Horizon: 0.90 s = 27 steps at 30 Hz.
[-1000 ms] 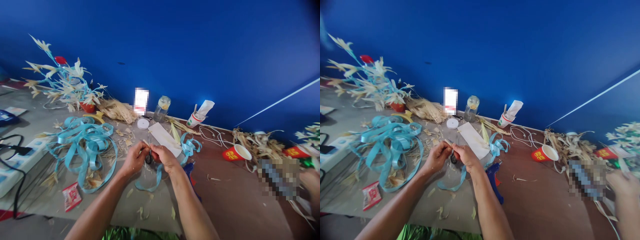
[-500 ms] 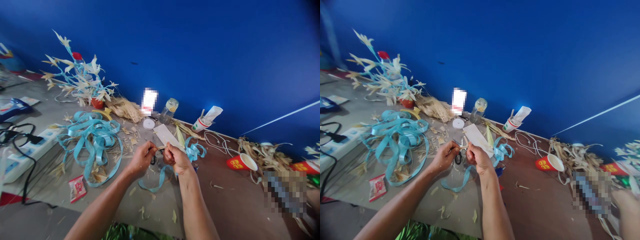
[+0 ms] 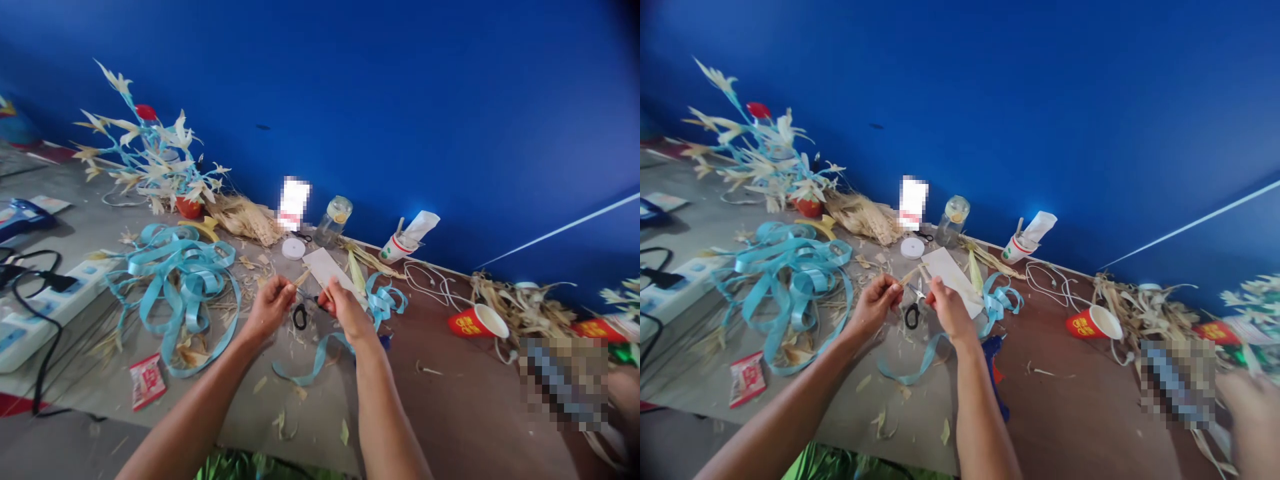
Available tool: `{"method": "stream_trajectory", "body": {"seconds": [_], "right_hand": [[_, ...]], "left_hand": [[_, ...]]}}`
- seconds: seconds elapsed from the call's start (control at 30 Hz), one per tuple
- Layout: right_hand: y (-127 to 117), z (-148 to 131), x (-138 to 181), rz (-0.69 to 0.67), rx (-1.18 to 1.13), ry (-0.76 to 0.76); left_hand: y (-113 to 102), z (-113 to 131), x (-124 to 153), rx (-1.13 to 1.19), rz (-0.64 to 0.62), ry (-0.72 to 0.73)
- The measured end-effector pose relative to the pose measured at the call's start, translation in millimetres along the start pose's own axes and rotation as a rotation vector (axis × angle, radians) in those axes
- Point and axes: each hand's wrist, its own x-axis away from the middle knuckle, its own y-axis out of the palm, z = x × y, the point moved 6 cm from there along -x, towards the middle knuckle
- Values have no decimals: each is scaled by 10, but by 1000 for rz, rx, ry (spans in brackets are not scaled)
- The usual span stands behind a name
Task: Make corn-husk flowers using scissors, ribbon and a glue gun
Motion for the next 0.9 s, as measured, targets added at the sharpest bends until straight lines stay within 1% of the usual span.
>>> {"method": "stream_trajectory", "body": {"seconds": [0.07, 0.17, 0.27, 0.4, 0.53, 0.63, 0.77, 0.9], "right_hand": [[111, -71, 26, -7, 183, -89], [219, -135, 67, 2, 379, -127], [269, -185, 97, 35, 466, -139], [272, -233, 125, 110, 512, -157], [269, -244, 121, 134, 484, -180], [252, -236, 101, 122, 428, -198], [227, -177, 74, 33, 317, -162], [214, -122, 81, -45, 124, -90]], "left_hand": [[13, 11, 3, 8, -10, -10], [31, 21, 2, -2, -22, 3], [41, 25, 5, -1, -18, 18], [48, 27, 14, -15, -18, 23], [41, 22, 21, -66, -10, 36], [29, 16, 28, -116, -6, 45], [21, 43, 43, -210, -49, 88], [15, 81, 64, -282, -94, 142]]}}
